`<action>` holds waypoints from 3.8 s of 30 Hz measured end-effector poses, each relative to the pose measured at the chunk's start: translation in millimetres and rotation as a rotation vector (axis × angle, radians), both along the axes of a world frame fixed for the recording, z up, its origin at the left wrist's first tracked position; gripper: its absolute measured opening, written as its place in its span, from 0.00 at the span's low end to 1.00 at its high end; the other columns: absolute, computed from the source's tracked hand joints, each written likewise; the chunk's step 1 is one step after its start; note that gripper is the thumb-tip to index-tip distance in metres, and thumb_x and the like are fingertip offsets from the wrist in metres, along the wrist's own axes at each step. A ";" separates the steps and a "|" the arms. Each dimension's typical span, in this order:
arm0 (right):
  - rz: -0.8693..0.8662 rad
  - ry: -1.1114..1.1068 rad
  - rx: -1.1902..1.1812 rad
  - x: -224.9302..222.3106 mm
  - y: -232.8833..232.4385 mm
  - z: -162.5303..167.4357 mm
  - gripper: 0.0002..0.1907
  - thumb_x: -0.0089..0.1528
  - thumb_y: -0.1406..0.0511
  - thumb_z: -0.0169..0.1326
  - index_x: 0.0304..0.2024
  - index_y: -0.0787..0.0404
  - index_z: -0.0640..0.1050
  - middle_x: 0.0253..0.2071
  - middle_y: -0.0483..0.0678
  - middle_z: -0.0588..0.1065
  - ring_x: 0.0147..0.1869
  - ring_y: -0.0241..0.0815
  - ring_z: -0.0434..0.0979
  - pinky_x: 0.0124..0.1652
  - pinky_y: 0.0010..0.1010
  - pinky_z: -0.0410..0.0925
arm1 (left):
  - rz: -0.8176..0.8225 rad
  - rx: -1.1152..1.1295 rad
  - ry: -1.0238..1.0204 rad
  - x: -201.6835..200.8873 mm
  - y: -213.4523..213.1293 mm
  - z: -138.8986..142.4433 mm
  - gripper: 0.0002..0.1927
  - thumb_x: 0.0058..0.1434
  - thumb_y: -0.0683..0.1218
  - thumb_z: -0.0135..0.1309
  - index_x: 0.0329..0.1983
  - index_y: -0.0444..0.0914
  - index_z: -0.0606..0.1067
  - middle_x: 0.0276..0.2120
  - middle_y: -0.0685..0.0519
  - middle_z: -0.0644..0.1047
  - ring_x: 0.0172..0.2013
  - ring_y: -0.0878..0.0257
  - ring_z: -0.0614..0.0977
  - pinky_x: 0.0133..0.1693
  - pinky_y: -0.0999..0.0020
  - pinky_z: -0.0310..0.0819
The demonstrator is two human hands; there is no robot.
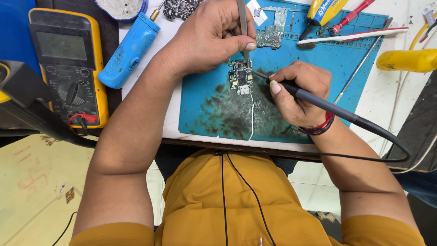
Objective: The person solders components on a phone motherboard placed on a blue repair mat, holding the board steady with tweezers in one hand while applying a soldering iron with the other. They reposition the board and continue soldering different points, with a multimeter and other boards on the workbench.
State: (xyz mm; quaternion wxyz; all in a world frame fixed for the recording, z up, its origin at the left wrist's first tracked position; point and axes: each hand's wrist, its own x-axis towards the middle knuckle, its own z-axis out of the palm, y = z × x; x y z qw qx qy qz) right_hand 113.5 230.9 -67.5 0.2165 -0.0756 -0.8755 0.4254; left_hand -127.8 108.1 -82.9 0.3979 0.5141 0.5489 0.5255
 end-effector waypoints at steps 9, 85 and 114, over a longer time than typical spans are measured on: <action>0.003 0.009 0.001 -0.7 0.2 0.8 0.02 0.65 0.73 0.58 0.39 0.66 0.77 0.37 0.52 0.78 0.32 0.45 0.78 0.34 0.29 0.68 | -0.007 0.016 -0.027 -0.4 0.3 -3.8 0.06 0.69 0.36 0.63 0.42 0.35 0.76 0.35 0.56 0.79 0.35 0.73 0.78 0.37 0.77 0.73; 0.019 0.027 -0.010 -2.0 0.2 0.7 0.02 0.64 0.73 0.59 0.39 0.67 0.78 0.36 0.52 0.78 0.31 0.43 0.76 0.32 0.28 0.66 | -0.017 -0.013 -0.009 -2.0 0.8 -3.5 0.05 0.69 0.37 0.63 0.42 0.35 0.76 0.34 0.57 0.78 0.34 0.74 0.77 0.35 0.77 0.72; 0.010 0.027 -0.008 -3.2 -0.7 0.8 0.03 0.64 0.73 0.60 0.39 0.67 0.78 0.35 0.52 0.78 0.30 0.43 0.76 0.32 0.28 0.66 | -0.011 -0.004 -0.001 -3.0 0.1 -5.5 0.05 0.70 0.37 0.62 0.43 0.35 0.76 0.35 0.56 0.79 0.35 0.73 0.80 0.37 0.77 0.75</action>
